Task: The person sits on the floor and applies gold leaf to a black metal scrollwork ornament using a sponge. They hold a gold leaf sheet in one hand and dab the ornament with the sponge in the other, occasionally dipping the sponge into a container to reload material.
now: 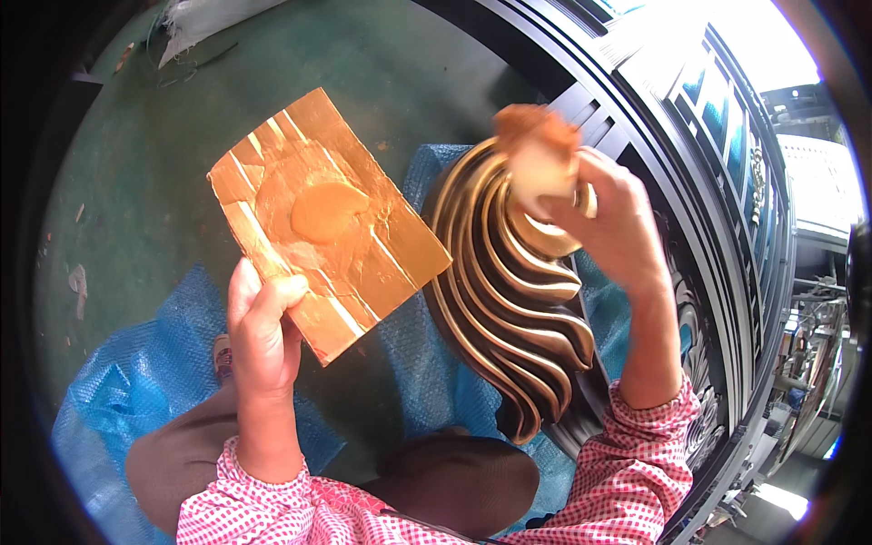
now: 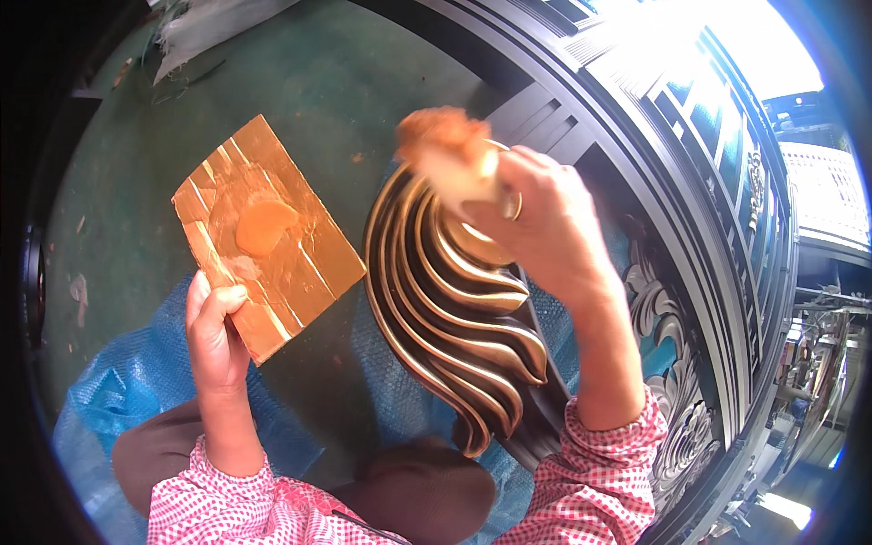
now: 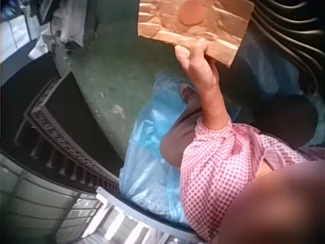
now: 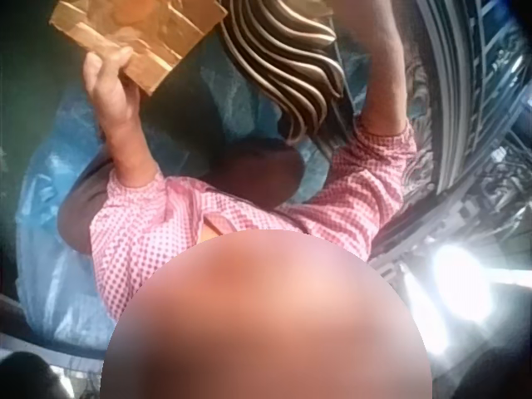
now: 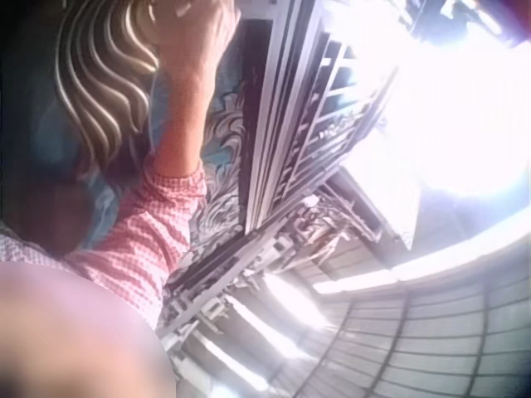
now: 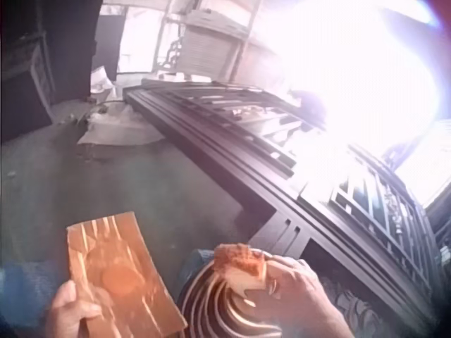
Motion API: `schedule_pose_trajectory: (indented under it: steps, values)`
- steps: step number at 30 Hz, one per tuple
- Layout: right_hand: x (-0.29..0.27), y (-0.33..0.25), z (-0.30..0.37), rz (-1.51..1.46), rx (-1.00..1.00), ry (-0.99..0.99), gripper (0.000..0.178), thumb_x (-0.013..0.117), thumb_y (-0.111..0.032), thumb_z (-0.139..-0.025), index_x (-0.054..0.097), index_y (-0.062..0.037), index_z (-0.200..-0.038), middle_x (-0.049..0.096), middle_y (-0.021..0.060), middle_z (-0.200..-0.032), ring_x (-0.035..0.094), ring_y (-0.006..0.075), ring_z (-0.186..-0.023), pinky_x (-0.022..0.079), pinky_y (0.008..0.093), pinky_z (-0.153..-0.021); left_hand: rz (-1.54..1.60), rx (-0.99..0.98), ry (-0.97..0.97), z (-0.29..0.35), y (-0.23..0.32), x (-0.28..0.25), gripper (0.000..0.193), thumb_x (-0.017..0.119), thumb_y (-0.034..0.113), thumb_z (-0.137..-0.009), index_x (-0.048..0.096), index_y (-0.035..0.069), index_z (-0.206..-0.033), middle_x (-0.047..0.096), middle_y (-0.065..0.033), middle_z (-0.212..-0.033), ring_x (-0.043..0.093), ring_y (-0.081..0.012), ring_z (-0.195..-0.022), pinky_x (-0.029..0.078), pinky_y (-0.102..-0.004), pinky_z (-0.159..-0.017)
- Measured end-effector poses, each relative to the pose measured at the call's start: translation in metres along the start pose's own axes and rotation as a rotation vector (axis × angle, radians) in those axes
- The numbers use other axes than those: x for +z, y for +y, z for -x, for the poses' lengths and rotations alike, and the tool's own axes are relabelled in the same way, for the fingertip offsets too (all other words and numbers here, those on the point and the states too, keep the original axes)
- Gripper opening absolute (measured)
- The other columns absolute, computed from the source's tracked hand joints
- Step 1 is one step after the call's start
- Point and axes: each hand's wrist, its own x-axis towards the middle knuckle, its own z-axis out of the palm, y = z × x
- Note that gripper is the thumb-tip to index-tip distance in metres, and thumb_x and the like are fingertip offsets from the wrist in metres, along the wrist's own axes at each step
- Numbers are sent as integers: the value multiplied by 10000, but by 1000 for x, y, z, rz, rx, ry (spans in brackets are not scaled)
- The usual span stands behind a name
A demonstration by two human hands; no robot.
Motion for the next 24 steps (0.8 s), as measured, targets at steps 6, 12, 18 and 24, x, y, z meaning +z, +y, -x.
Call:
schedule_pose_trajectory:
  steps: [6,12,18,24]
  values:
    - [-12,0,12,-196,143,-27,241,683,-170,-695,588,4,-833,575,120,-767,567,297,-683,441,352,-619,3,-2,22,-1,-3,-3,360,501,8,-750,466,-21,-1107,552,-97,-1029,554,-158,-918,449,-294,-843]
    - [3,-5,23,99,-120,-171,233,711,-141,-640,557,-4,-748,534,100,-730,535,291,-730,422,360,-691,6,-6,4,-2,-5,-7,367,500,6,-754,465,-22,-1118,555,-94,-1026,553,-156,-916,448,-293,-842]
    - [-32,-13,25,-52,220,-116,282,662,-106,-718,591,1,-969,601,124,-841,566,274,-753,451,335,-701,2,-20,14,-3,-5,-11,381,496,5,-755,458,-26,-1133,554,-98,-1040,555,-162,-931,444,-295,-855]
    - [-2,0,20,5,50,-129,331,601,-71,-747,538,0,-1064,576,172,-1019,549,330,-929,442,360,-805,-6,-20,-4,-3,-8,-11,397,495,4,-754,449,-21,-1148,549,-100,-1065,548,-171,-955,434,-303,-878]
